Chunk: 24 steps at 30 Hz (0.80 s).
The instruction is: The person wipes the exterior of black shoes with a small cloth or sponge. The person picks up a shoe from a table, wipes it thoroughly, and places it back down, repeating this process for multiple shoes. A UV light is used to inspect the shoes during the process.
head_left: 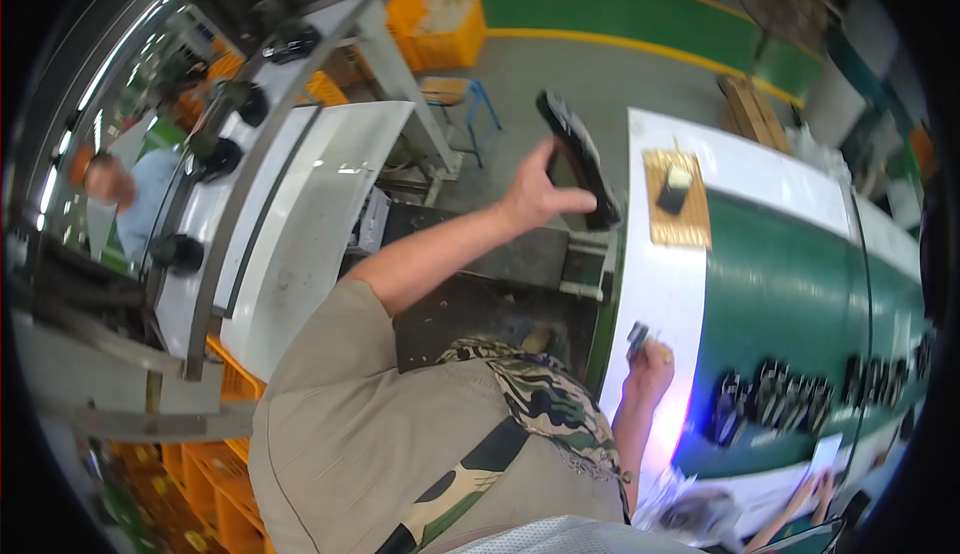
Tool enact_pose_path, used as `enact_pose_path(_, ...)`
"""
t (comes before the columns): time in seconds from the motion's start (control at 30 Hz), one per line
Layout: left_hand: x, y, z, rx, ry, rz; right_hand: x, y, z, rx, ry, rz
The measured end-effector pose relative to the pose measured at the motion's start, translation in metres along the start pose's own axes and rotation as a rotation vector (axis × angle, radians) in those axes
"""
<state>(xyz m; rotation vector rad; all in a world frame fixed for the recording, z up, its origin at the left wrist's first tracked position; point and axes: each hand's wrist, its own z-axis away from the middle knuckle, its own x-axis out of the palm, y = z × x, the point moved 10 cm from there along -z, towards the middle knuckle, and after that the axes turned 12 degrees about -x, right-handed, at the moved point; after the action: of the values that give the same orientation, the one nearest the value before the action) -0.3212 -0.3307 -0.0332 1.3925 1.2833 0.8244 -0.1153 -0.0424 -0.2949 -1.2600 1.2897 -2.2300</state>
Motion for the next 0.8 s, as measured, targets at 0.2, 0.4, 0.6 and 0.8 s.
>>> enact_pose_path(0.2, -0.222, 0.117, -0.070, 0.108, 0.411, -0.060, 0.058, 0.030, -0.008, 0.085, -0.170, 0.004)
enact_pose_path(0.4, -0.418, 0.176, -0.135, -0.268, 0.864, -0.542, 0.042, 0.028, -0.010, 0.066, -0.085, 0.033)
enact_pose_path(0.6, -0.662, 0.153, -0.154, -0.563, 0.860, -0.924, 0.044, 0.015, -0.008, 0.088, -0.054, 0.128)
enact_pose_path(0.8, -0.585, 0.133, -0.241, -0.657, 0.691, -1.913, -0.017, 0.018, 0.022, 0.070, 0.138, 0.099)
